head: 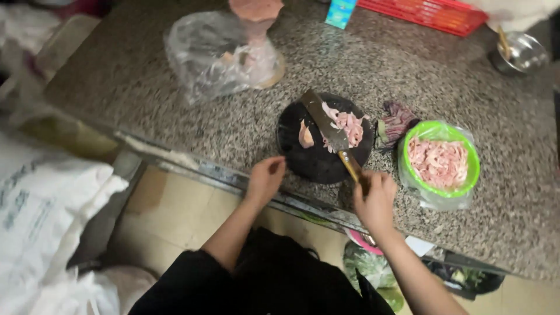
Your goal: Slicing a large piece of meat into thin strips on a cutting board and placing them in a bowl.
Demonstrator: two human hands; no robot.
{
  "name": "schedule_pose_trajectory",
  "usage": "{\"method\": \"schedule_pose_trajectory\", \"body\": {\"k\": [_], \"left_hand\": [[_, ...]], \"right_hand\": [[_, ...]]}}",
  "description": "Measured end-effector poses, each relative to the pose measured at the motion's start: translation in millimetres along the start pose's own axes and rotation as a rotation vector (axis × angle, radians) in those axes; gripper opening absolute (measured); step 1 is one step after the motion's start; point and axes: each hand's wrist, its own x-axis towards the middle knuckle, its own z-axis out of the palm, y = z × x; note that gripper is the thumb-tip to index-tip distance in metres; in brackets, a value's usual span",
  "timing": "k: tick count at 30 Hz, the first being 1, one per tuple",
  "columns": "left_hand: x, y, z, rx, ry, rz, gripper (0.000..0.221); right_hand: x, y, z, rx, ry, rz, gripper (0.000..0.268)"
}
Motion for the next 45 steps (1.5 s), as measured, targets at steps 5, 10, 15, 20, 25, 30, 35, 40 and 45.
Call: {"method": "schedule_pose_trajectory", "body": {"k": [5,10,15,20,25,30,35,40,45], "left_hand": [[62.5,41.2,20.3,0.047,-0.152,-0.01,0.042],[41.5,135.5,0.0,0.098,-0.122,0.002,0.045],[62.2,97.2,57.6,0.431,0.032,0.616,0.023],[61.3,106.2,84.3,0.707,-0.001,0.782,0.027],[78.5,123.8,97.5,0.902,-0.364,0.497,0.036],[98.5,140.5,101.7,0.769,-0.369,0.569,0.047],[72.4,160.5,69.0,0.658,-0.213,0.76,0.026],[68.5,114.2,81.3,0.758,-0.376,0.9,0.033],[92.5,100.1,111.4,0.731,-0.347,0.835,0.039]], "right_hand": [[32.6,17.6,50.6,-0.286,-0.078,0.076,0.054],[49.2,1.8,38.4,-0.358,-0.256,0.073,0.067],[42.3,-12.4,12.3,-0.195,-0.232,0.012,0.067],[23.0,22.7,4.4,-0.078,-0.205,-0.095,0.068],[13.8,36.5,-0.3,-0.072,-0.238,-0.153,0.071],[12.5,52.4,19.0,-0.012,-0.22,-0.238,0.072],[14.7,52.5,9.6,0.095,-0.244,-0.165,0.069],[20.8,52.2,8.5,0.127,-0.204,-0.216,0.067],[19.1,53.4,5.4,0.071,-0.24,-0.243,0.065]]}}
